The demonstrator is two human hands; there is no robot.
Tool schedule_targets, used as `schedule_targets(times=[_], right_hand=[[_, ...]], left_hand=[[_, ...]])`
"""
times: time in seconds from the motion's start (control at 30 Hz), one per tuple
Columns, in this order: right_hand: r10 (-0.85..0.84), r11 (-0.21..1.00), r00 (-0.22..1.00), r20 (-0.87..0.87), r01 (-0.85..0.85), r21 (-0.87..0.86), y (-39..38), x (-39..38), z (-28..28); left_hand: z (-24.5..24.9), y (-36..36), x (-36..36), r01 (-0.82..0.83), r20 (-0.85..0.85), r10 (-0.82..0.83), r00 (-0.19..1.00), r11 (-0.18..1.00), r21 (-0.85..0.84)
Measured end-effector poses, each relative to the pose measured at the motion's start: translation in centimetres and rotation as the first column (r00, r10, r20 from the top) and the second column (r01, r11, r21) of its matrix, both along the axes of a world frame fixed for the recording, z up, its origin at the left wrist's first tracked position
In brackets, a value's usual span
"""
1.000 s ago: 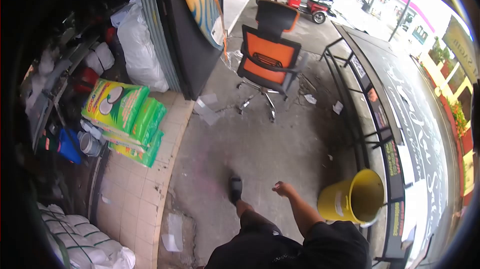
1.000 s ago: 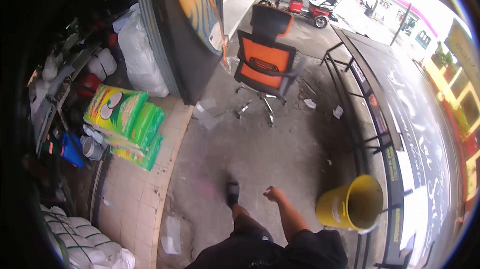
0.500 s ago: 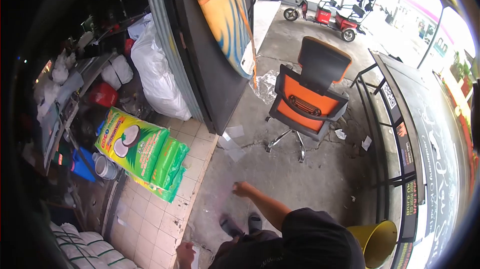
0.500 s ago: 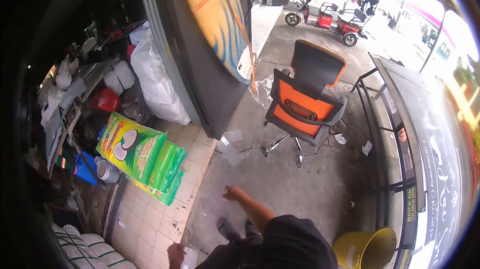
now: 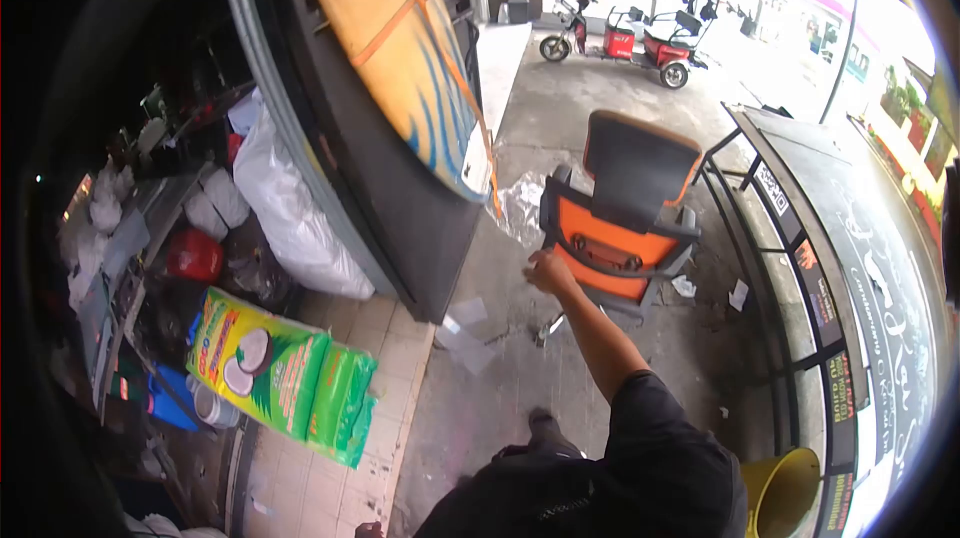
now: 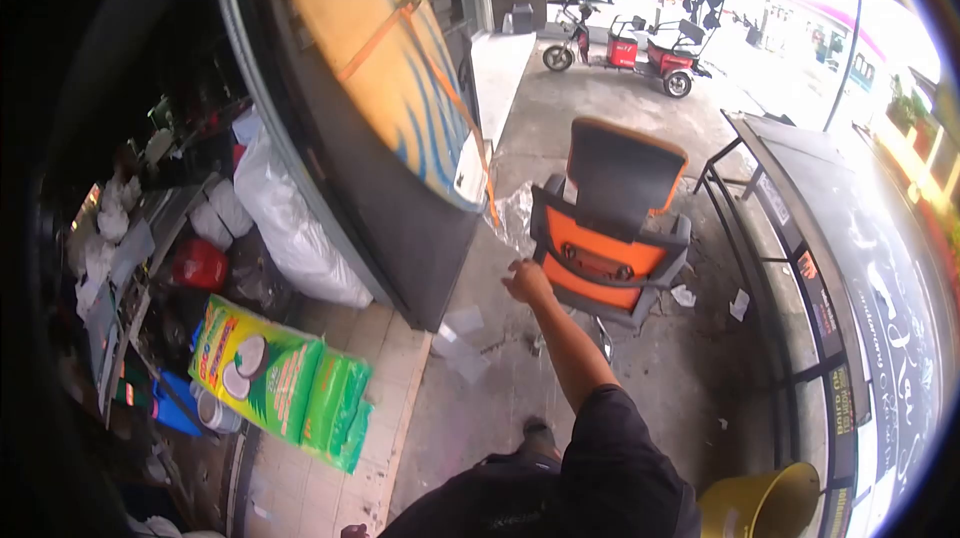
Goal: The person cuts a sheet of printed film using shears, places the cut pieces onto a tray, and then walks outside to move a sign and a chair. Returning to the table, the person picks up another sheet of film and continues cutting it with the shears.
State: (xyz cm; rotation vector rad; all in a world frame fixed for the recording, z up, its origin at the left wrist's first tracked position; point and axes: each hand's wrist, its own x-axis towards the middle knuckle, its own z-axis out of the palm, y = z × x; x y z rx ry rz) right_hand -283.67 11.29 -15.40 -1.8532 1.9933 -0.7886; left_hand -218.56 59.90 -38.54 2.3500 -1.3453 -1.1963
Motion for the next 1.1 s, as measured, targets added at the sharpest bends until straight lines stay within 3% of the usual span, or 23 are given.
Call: schedule_targets(times=[0.03, 0.07, 0.1, 0.17, 0.23, 0.3, 0.4, 0.63, 0.83, 0.97, 1.1], right_hand=[[-0.063, 0.984, 0.998, -0.017, 0.059, -0.166, -1.8, -1.1, 2.5], [-0.130, 0.979, 0.991, 0.012, 0.130, -0.158, -4.1, -2.1, 4.4], [-0.133, 0.979, 0.991, 0.013, 0.133, -0.156, -5.8, -3.1, 5.8], [-0.097, 0.962, 0.991, -0.096, 0.068, -0.265, -8.9, -4.5, 8.4], [-0.091, 0.973, 0.991, -0.094, 0.068, -0.222, -11.8, -5.8, 9.3], [-0.100, 0.989, 0.970, -0.223, 0.073, -0.126, -15.0, -7.1, 8.0], [-0.164, 0.986, 0.917, -0.364, 0.156, -0.050, -15.7, -8.8, 5.9], [-0.300, 0.928, 0.888, -0.349, 0.357, 0.110, -16.5, -10.7, 3.9], [-0.230, 0.924, 0.899, -0.373, 0.322, 0.206, -14.4, -11.3, 4.5], [-0.131, 0.936, 0.899, -0.417, 0.251, 0.247, -8.8, -11.8, 4.9], [-0.111, 0.942, 0.894, -0.435, 0.233, 0.240, -2.3, -13.5, 1.2]], left_hand=[[-1.7, -2.0, 0.5, -0.023, -0.006, 0.023, 1.000, 0.996, -0.088], [-5.9, -4.0, 0.6, -0.127, -0.048, 0.119, 0.992, 0.965, -0.229], [-6.9, -6.5, -1.0, -0.215, -0.100, 0.191, 0.976, 0.905, -0.367], [-7.1, -10.0, -5.6, -0.125, -0.151, 0.075, 0.986, 0.926, -0.355], [-5.7, -12.2, -9.7, 0.131, -0.157, -0.256, 0.954, 0.824, -0.551], [5.9, -14.9, -19.2, 0.176, -0.141, -0.217, 0.966, 0.950, -0.257], [9.4, -16.8, -25.2, 0.207, -0.169, -0.228, 0.959, 0.970, -0.131], [10.0, -17.7, -28.5, 0.231, -0.184, -0.232, 0.955, 0.972, -0.028], [8.6, -16.2, -26.7, 0.247, -0.192, -0.243, 0.951, 0.969, -0.005], [6.2, -12.8, -23.6, 0.266, -0.201, -0.264, 0.943, 0.964, -0.017], [2.4, -8.9, -17.5, 0.313, -0.184, -0.318, 0.930, 0.948, -0.060]])
